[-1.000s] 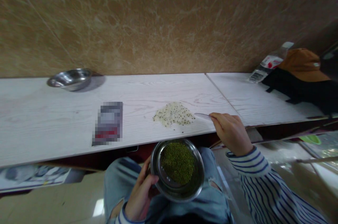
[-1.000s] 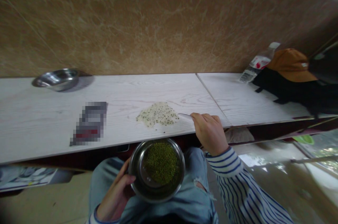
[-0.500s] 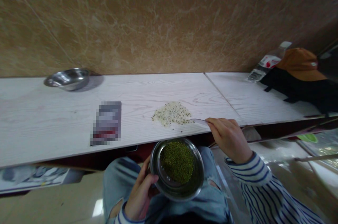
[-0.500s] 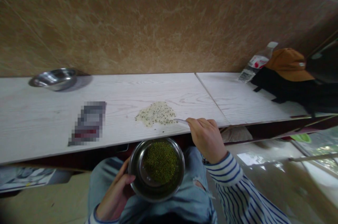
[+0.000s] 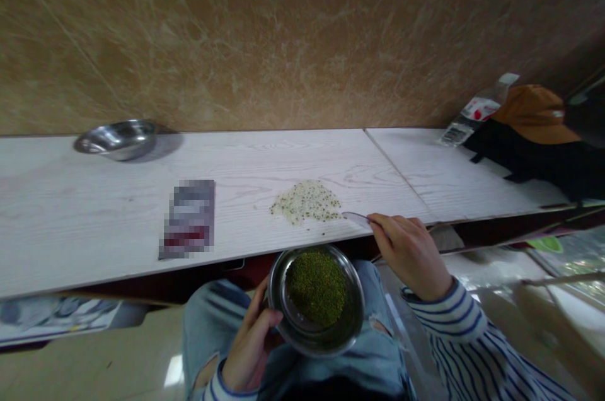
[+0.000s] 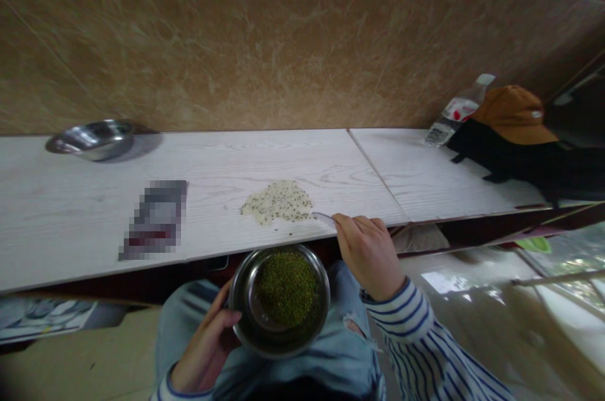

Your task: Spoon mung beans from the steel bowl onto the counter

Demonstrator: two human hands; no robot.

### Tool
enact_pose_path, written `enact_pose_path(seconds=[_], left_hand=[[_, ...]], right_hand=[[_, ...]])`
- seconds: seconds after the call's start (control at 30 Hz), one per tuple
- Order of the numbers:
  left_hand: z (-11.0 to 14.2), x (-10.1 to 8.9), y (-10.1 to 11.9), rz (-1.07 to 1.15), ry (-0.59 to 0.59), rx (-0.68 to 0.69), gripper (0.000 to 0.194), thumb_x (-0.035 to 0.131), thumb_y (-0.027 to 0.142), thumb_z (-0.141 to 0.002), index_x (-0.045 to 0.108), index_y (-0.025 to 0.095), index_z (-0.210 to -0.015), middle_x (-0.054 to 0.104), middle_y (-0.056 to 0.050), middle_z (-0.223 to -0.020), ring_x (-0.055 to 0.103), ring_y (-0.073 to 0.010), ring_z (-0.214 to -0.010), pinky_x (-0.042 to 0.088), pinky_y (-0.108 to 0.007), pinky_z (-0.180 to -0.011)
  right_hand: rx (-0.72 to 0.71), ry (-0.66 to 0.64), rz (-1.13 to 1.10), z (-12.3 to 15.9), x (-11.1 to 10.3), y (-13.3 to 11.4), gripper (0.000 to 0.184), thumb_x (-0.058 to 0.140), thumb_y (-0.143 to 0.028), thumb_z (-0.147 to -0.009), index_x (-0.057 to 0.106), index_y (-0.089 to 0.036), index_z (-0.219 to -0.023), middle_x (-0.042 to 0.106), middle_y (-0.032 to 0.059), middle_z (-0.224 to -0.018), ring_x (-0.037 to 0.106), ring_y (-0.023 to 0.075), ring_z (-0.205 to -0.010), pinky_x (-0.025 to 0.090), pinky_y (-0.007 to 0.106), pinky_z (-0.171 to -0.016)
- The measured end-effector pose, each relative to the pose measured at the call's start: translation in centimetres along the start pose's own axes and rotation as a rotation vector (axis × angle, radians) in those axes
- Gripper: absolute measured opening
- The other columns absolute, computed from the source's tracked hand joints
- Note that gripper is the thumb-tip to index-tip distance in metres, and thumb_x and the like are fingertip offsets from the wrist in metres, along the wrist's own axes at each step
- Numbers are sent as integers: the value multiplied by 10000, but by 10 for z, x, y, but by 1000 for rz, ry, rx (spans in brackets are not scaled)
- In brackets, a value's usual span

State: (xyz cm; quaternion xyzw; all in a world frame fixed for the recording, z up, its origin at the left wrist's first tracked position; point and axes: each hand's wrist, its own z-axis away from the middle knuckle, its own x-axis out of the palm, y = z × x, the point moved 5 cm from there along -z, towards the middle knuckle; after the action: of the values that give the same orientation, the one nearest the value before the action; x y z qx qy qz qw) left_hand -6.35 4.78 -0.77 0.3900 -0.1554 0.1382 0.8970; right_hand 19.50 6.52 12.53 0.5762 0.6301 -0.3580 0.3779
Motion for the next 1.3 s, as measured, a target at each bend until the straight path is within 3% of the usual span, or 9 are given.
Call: enact_pose_path(seconds=[0.63,0.8,1.13,1.3], left_hand=[[3,3,5,6,-27,22,676,607,187,-633,485,233,-1296,635,-62,-1060,565,-236,-830,477,-337,-584],[3,4,4,19,-33,9,708,606,172,-623,467,242,-1314,648,-48,-980,567,-220,-785,474,-332,-579],[0,2,2,9,-22,7,728,607,175,-625,458,255,-1334,617,-62,-1121,559,-215,-798,475,-333,-582],[1,1,2,4,-26,14,719,607,178,-626,465,252,-1327,636,-53,-1044,561,-213,-778,476,-335,-581]], right_hand=[[9,15,-9,3,-3,-13,238,413,-222,-937,610,-151,-1049,710,79,-904,640,175,-759,419,320,-748],[-7,24,-50,4,-5,-18,225,433,-231,-932,613,-151,-1041,705,62,-852,635,176,-740,427,319,-733],[14,60,-65,9,-9,-17,206,464,-226,-920,625,-148,-1021,711,55,-840,645,174,-734,445,315,-742],[22,32,-109,9,-7,-22,212,467,-229,-920,616,-148,-1047,708,49,-846,647,174,-761,449,323,-758]])
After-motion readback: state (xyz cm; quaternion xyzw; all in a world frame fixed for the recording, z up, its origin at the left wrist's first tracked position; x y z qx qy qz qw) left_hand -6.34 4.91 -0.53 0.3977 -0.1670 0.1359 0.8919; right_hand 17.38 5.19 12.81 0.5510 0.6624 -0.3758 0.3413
